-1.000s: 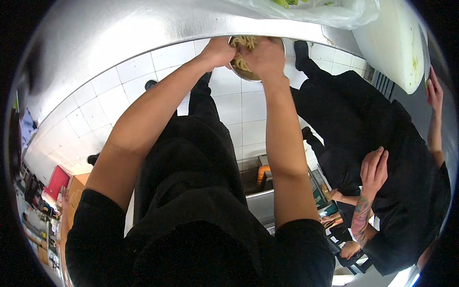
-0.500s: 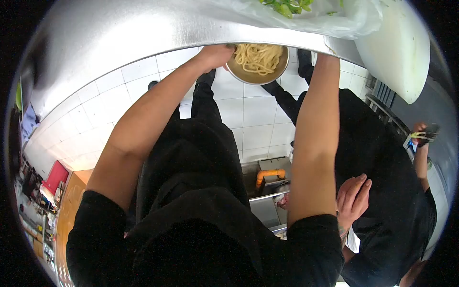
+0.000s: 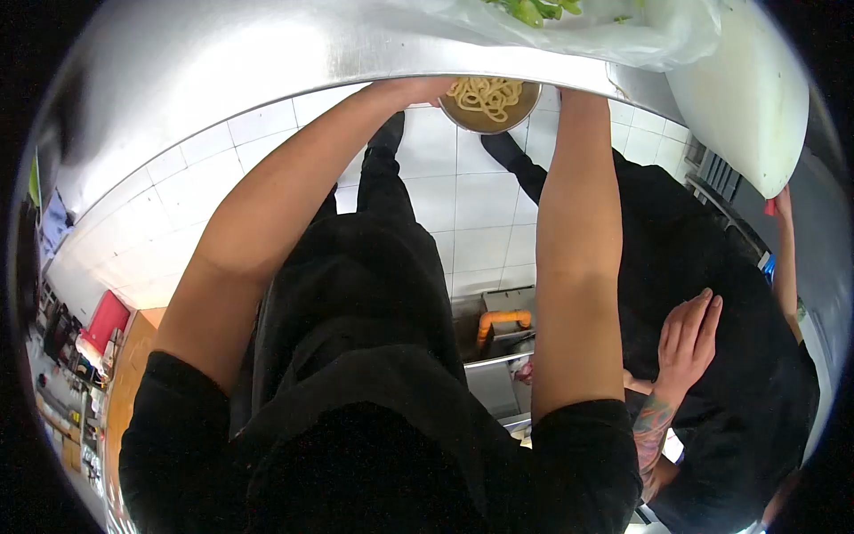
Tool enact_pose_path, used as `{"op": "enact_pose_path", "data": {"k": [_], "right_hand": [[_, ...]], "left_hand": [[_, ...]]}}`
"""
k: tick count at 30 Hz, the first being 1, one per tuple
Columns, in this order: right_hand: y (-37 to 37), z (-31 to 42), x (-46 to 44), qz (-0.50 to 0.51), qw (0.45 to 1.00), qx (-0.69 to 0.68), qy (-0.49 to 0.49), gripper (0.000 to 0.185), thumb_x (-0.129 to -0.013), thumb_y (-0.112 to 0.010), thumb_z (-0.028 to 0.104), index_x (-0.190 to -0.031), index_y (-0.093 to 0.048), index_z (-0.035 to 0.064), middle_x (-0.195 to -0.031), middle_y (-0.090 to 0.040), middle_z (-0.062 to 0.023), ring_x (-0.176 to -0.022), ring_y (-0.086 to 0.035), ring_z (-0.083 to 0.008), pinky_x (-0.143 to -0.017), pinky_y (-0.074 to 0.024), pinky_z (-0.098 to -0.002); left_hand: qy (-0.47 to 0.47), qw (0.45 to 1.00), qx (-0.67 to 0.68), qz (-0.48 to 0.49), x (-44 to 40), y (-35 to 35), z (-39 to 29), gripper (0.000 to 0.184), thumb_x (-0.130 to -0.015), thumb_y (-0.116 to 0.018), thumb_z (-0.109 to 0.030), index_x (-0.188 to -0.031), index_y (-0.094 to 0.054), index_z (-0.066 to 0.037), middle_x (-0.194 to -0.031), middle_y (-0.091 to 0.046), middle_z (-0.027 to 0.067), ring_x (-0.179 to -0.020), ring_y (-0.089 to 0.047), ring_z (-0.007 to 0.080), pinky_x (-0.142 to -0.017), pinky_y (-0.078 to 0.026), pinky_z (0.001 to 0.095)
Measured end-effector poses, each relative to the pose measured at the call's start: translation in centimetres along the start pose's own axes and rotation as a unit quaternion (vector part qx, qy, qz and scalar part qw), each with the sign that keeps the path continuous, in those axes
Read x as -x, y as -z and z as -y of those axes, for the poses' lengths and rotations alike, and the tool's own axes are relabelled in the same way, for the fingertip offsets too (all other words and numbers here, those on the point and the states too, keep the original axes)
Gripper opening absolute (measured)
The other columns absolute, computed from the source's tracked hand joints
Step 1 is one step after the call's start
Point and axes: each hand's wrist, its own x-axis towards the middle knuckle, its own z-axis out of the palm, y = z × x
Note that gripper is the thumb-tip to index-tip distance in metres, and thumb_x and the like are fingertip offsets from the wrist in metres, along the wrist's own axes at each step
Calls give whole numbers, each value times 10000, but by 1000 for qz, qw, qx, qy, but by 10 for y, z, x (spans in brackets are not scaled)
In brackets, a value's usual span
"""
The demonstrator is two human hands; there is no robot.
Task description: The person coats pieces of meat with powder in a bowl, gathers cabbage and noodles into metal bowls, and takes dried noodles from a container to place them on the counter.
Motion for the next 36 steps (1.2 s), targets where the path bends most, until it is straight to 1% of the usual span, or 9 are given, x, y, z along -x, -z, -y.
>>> {"op": "enact_pose_path", "data": {"k": [10, 12, 14, 17, 20, 21, 25, 28, 36], "right_hand": [[-16, -12, 37, -43, 997, -54, 25, 418, -967, -647, 206, -1333, -567, 21, -1243, -652, -123, -1098, -644, -289, -948, -527, -403], [-18, -13, 70, -76, 993, 36, 81, 434, -967, -649, 210, -1346, -559, 20, -1258, -647, -126, -1107, -643, -292, -953, -526, -403], [-10, -13, 104, -22, 900, 353, 254, 382, -928, -692, 192, -1258, -643, 7, -1186, -696, -126, -1078, -653, -255, -939, -508, -354], [-22, -12, 160, 18, 786, 568, 244, 318, -924, -674, 258, -1015, -730, -41, -967, -748, -187, -964, -712, -302, -861, -531, -385], [-15, -7, 151, -157, 839, 494, 166, 315, -943, -673, 258, -967, -745, -48, -921, -747, -152, -997, -675, -210, -905, -501, -333], [-11, 1, 141, -150, 840, 493, 172, 349, -914, -691, 272, -1073, -713, -37, -1092, -724, -239, -1060, -695, -304, -865, -536, -386], [25, -49, 45, 4, 812, 563, 156, 389, -934, -664, 238, -1209, -655, -37, -1215, -682, -231, -1149, -649, -271, -903, -527, -377], [-7, -43, 37, 2, 989, 147, -23, 401, -964, -621, 205, -1288, -603, -30, -1280, -640, -183, -1188, -607, -257, -955, -506, -372], [-16, -2, 44, 50, 985, -167, -6, 349, -973, -629, 174, -1272, -619, -6, -1299, -632, -136, -1173, -605, -254, -981, -494, -373]], "left_hand": [[-17, 999, 41, -7, 5, 3, 14, 511, -1047, -425, -361, -1406, -509, -8, -1313, -613, 200, -1052, -668, 292, -760, -628, 415], [-13, 999, 50, -12, 6, 1, 12, 510, -1046, -426, -362, -1405, -511, -10, -1311, -614, 204, -1043, -671, 290, -767, -627, 414], [-9, 998, 57, -16, 4, 1, 7, 509, -1045, -428, -364, -1404, -513, -13, -1309, -616, 208, -1035, -674, 289, -773, -627, 414], [-3, 999, 45, 6, 9, 6, 5, 501, -1043, -436, -358, -1395, -523, -11, -1298, -624, 199, -992, -682, 279, -767, -626, 399], [-31, 996, 75, 23, 13, 8, 11, 496, -1033, -447, -357, -1366, -554, -5, -1259, -654, 186, -950, -698, 266, -732, -617, 395], [-10, 999, 29, 36, 10, 7, 18, 489, -1027, -438, -342, -1357, -565, -4, -1239, -668, 179, -928, -708, 257, -748, -608, 393], [-26, 948, -269, 165, 4, 19, 28, 473, -1012, -396, -284, -1342, -589, -5, -1186, -701, 168, -884, -729, 229, -826, -575, 374], [28, 957, -234, 167, 22, 32, 22, 476, -1006, -373, -248, -1366, -571, -8, -1233, -683, 165, -877, -730, 229, -887, -554, 345], [9, 998, -26, 56, 4, 5, 27, 492, -1019, -438, -340, -1393, -560, -44, -1308, -644, 147, -1023, -694, 229, -820, -595, 397]]}}
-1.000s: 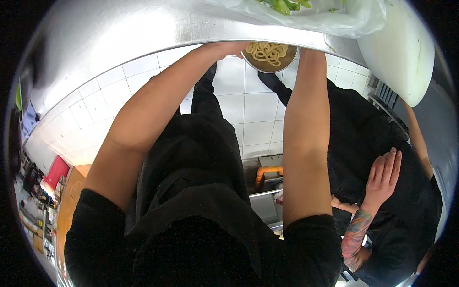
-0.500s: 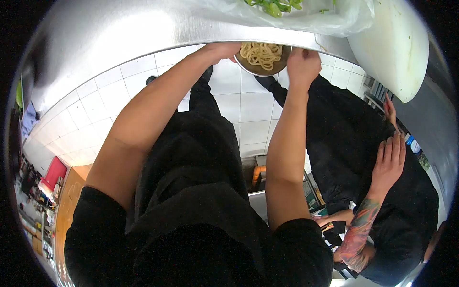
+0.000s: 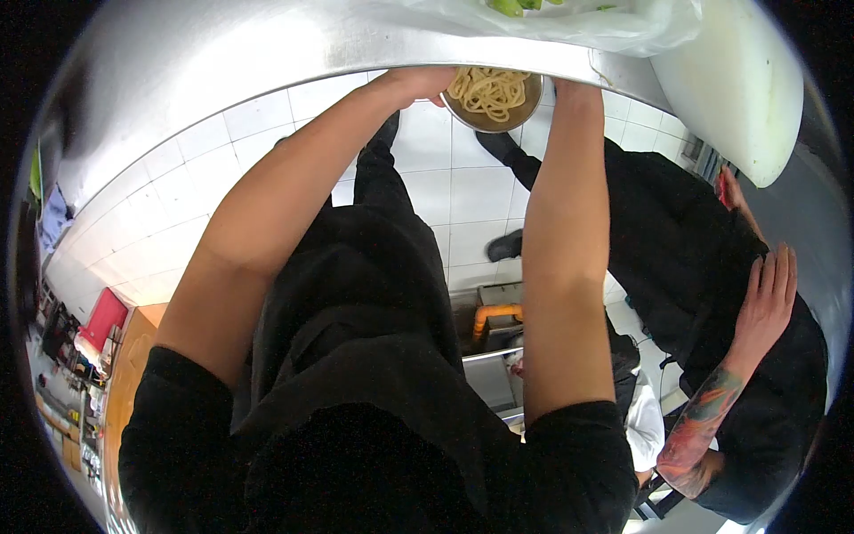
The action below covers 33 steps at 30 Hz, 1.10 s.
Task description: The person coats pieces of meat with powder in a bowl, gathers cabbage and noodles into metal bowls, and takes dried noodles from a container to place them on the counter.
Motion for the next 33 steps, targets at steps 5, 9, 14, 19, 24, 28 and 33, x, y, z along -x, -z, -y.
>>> {"op": "enact_pose_path", "data": {"k": [5, 9, 14, 19, 24, 28, 33], "right_hand": [[12, -24, 72, 70, 793, 570, 203, 394, -906, -691, 189, -1253, -632, 12, -1261, -640, -179, -1160, -604, -327, -993, -489, -430], [-27, -67, 131, 65, 557, 760, 328, 441, -826, -727, 203, -1227, -658, 34, -1257, -629, -239, -1141, -594, -401, -1033, -452, -490], [-60, -64, 217, 213, 614, 716, 255, 233, -858, -682, 136, -1071, -735, 59, -1198, -677, -197, -1036, -652, -377, -930, -520, -439], [-159, -98, 335, 180, 590, 771, 159, 164, -930, -623, 103, -1030, -747, 65, -1011, -711, -181, -884, -682, -359, -782, -543, -420], [-252, -168, 405, 151, 687, 655, 275, 153, -982, -599, 197, -1019, -678, 71, -744, -663, -188, -688, -660, -377, -631, -508, -453], [-303, -229, 429, 301, 489, 767, 287, 415, -938, -668, 381, -680, -599, 62, -621, -620, -176, -596, -618, -419, -578, -479, -505], [-418, -324, 493, 437, 443, 737, 265, 256, -932, -639, 285, -1062, -749, 95, -980, -728, -176, -885, -707, -327, -834, -532, -458]], "left_hand": [[-23, 997, 61, -27, 6, 2, 0, 473, -999, -486, -320, -1372, -584, -46, -1276, -651, 154, -973, -695, 243, -780, -611, 384], [20, 997, 67, -22, 26, 8, 2, 439, -927, -544, -176, -1318, -604, 15, -1220, -671, 175, -900, -704, 265, -678, -630, 386], [-38, 985, 140, -91, 141, 36, 29, 518, -884, -495, -12, -1400, -543, -33, -1111, -690, 188, -791, -717, 237, -523, -606, 336], [-32, 969, 215, -120, 287, 77, 130, 624, -878, -463, 66, -1490, -446, -58, -1201, -687, 154, -1055, -681, 207, -826, -593, 323], [-40, 938, 294, -181, 454, 151, 199, 621, -854, -473, 91, -1462, -477, -34, -1154, -697, 122, -947, -695, 191, -724, -598, 316], [-29, 912, 317, -259, 605, 205, 255, 640, -833, -480, 62, -1458, -501, -74, -1034, -707, 117, -763, -694, 185, -516, -567, 315], [-4, 798, 390, -459, 765, 244, 369, 623, -825, -507, 35, -1441, -499, -56, -1088, -694, 140, -832, -719, 231, -567, -627, 364]]}}
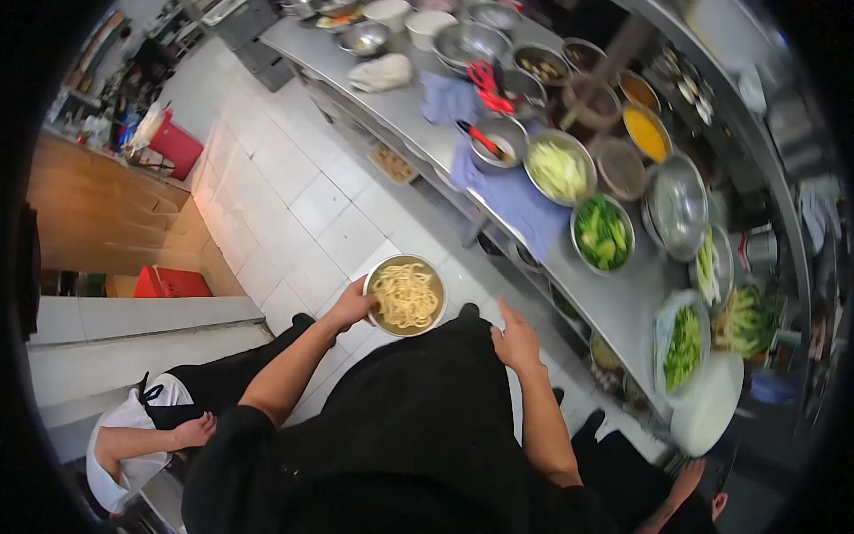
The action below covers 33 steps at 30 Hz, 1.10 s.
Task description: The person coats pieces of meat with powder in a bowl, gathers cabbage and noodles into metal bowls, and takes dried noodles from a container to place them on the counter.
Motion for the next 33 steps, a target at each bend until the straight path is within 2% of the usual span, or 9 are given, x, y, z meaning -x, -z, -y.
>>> {"op": "enact_pose_path", "data": {"k": [1, 3, 5, 14, 19, 21, 22, 24, 33], "right_hand": [[3, -3, -26, -4, 1000, 2, 16, 256, -932, -639, 285, -1062, -749, 95, -980, -728, -176, -885, -707, -327, -834, -532, -458], [9, 41, -84, 237, 968, 88, -5, 407, -930, -633, 252, -1317, -645, 125, -1122, -691, -199, -985, -663, -416, -861, -519, -510], [11, 104, -120, 138, 987, 5, 86, 487, -923, -624, 213, -1407, -584, 170, -1212, -672, -186, -1106, -632, -411, -936, -513, -487], [-14, 328, -400, 131, 951, -7, 281, 592, -901, -615, 179, -1470, -474, 91, -1430, -540, -215, -1135, -628, -429, -971, -514, -494], [-55, 381, -559, -10, 921, 283, 268, 489, -886, -607, 192, -1357, -603, 58, -1359, -605, -241, -996, -720, -350, -832, -573, -477], [-28, 424, -592, 221, 801, 488, 267, 378, -858, -629, 182, -1208, -710, 66, -1139, -726, -191, -948, -739, -308, -779, -583, -451], [-21, 452, -595, 215, 793, 498, 277, 378, -858, -629, 182, -1208, -710, 66, -1139, -726, -191, -948, -739, -308, -779, -583, -451], [-21, 506, -599, 197, 827, 442, 284, 268, -852, -652, 216, -1054, -770, 86, -969, -765, -134, -933, -740, -306, -752, -585, -451], [-161, 771, -636, 389, 764, 123, 500, 752, -931, -669, 274, -1578, -293, 198, -1167, -683, -230, -1044, -657, -430, -926, -523, -503]], "left_hand": [[11, 998, 34, -46, -5, 4, 9, 609, -826, -502, 36, -1430, -496, -45, -1098, -695, 145, -823, -726, 240, -568, -630, 361], [12, 992, 75, -101, -3, 46, 18, 595, -828, -498, 37, -1418, -494, -34, -1108, -697, 150, -813, -733, 248, -569, -634, 357], [25, 966, 172, -191, -6, 97, 22, 582, -845, -480, 63, -1419, -476, -32, -1139, -688, 166, -844, -741, 262, -579, -642, 369], [36, 871, 333, -361, -12, 248, 32, 506, -896, -442, 52, -1391, -478, -44, -1167, -681, 174, -874, -747, 285, -638, -661, 384], [51, 828, 367, -422, -12, 309, 29, 418, -954, -427, -14, -1365, -495, -46, -1129, -699, 165, -818, -749, 259, -584, -650, 340], [55, 800, 395, -448, -22, 324, 25, 397, -971, -415, -34, -1359, -498, -43, -1112, -706, 161, -796, -749, 250, -562, -644, 326], [42, 786, 417, -455, -28, 333, 26, 393, -975, -398, -39, -1355, -499, -39, -1098, -710, 158, -778, -748, 244, -545, -636, 316], [29, 763, 447, -466, -46, 359, 11, 391, -977, -366, -39, -1343, -502, -26, -1081, -712, 160, -762, -746, 245, -525, -626, 313], [-51, 817, 393, -419, -172, 615, -144, 371, -874, -469, -7, -1211, -615, 44, -985, -733, 189, -749, -752, 271, -577, -642, 353]]}}
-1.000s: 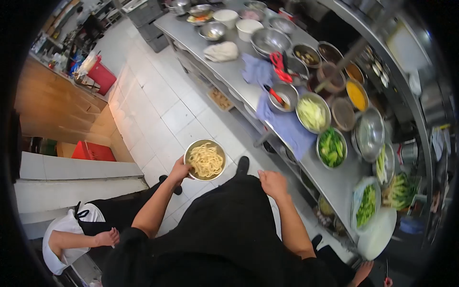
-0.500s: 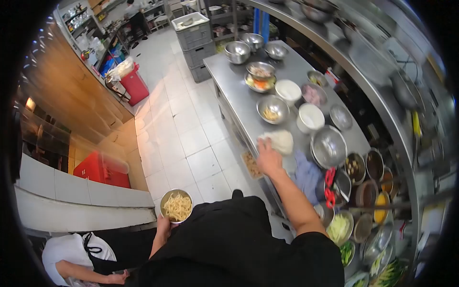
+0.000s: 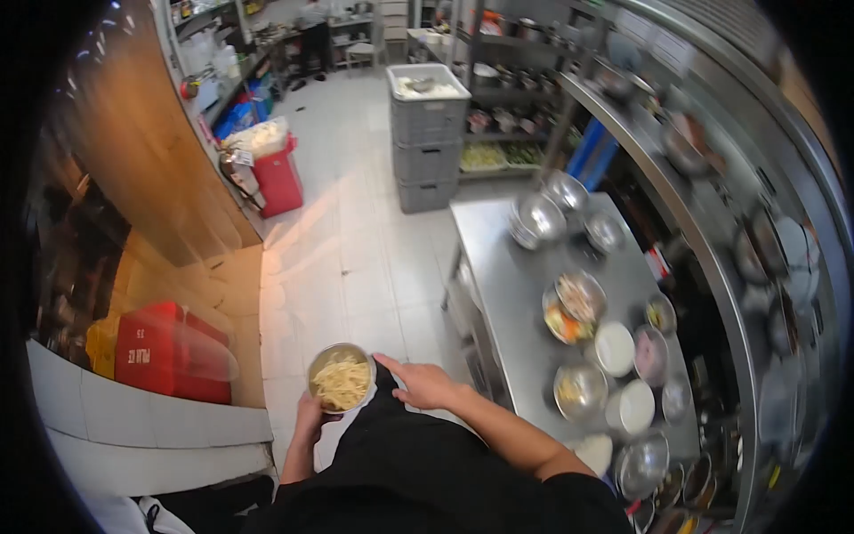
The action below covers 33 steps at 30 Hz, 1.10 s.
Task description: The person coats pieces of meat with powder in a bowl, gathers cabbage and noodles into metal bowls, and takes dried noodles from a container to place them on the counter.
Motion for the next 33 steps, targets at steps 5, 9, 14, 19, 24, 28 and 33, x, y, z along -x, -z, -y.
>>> {"op": "enact_pose_path", "data": {"k": [5, 9, 14, 19, 24, 28, 33], "right_hand": [[55, -37, -140, -93, 995, -8, 29, 437, -883, -757, 302, -1234, -579, 113, -1117, -689, -193, -1036, -667, -375, -872, -533, -485], [144, -54, -205, -190, 978, -85, -2, 332, -815, -835, 282, -1001, -661, 69, -951, -731, -155, -844, -729, -320, -745, -574, -423], [239, -125, -279, -336, 930, -121, -83, 352, -780, -870, 281, -913, -649, 41, -826, -737, -147, -709, -727, -293, -664, -563, -386], [385, -239, -334, -504, 851, -40, -141, 402, -779, -870, 335, -875, -634, 24, -695, -673, -133, -628, -656, -274, -621, -518, -384], [591, -341, -389, -666, 738, -8, -110, 387, -793, -845, 367, -880, -683, 26, -761, -716, -159, -730, -717, -303, -676, -533, -389], [785, -424, -443, -714, 664, 102, -198, 504, -814, -788, 486, -945, -696, 8, -879, -739, -199, -865, -725, -370, -754, -543, -430], [1003, -507, -524, -697, 657, 137, -253, 597, -816, -741, 564, -1121, -695, 53, -1058, -724, -252, -1045, -683, -426, -896, -528, -485]], "left_hand": [[-19, 995, -19, 101, -153, -40, -117, 489, -814, -582, -27, -1299, -554, 31, -1052, -710, 170, -804, -741, 266, -584, -645, 371], [-33, 980, -51, 189, -247, -69, -217, 519, -939, -548, -200, -1422, -474, -27, -1117, -675, 187, -880, -733, 268, -644, -629, 356], [-35, 971, -28, 236, -314, -93, -301, 673, -1020, -589, -430, -1530, -378, -45, -1157, -668, 179, -896, -732, 256, -764, -599, 358], [19, 981, -122, 151, -416, -84, -272, 542, -992, -632, -230, -1477, -459, -63, -1095, -698, 146, -830, -729, 237, -691, -588, 338], [139, 979, -145, 37, -520, -55, -223, 472, -992, -606, -194, -1424, -501, -35, -1049, -707, 148, -738, -701, 241, -622, -577, 340], [-7, 879, -475, -48, -604, -21, -176, 414, -898, -696, -292, -1171, -692, 20, -1065, -738, 183, -923, -718, 321, -811, -576, 429], [209, 855, -458, -123, -637, -68, -226, 419, -862, -707, -281, -1150, -711, 24, -1114, -735, 204, -967, -719, 330, -877, -556, 431]]}}
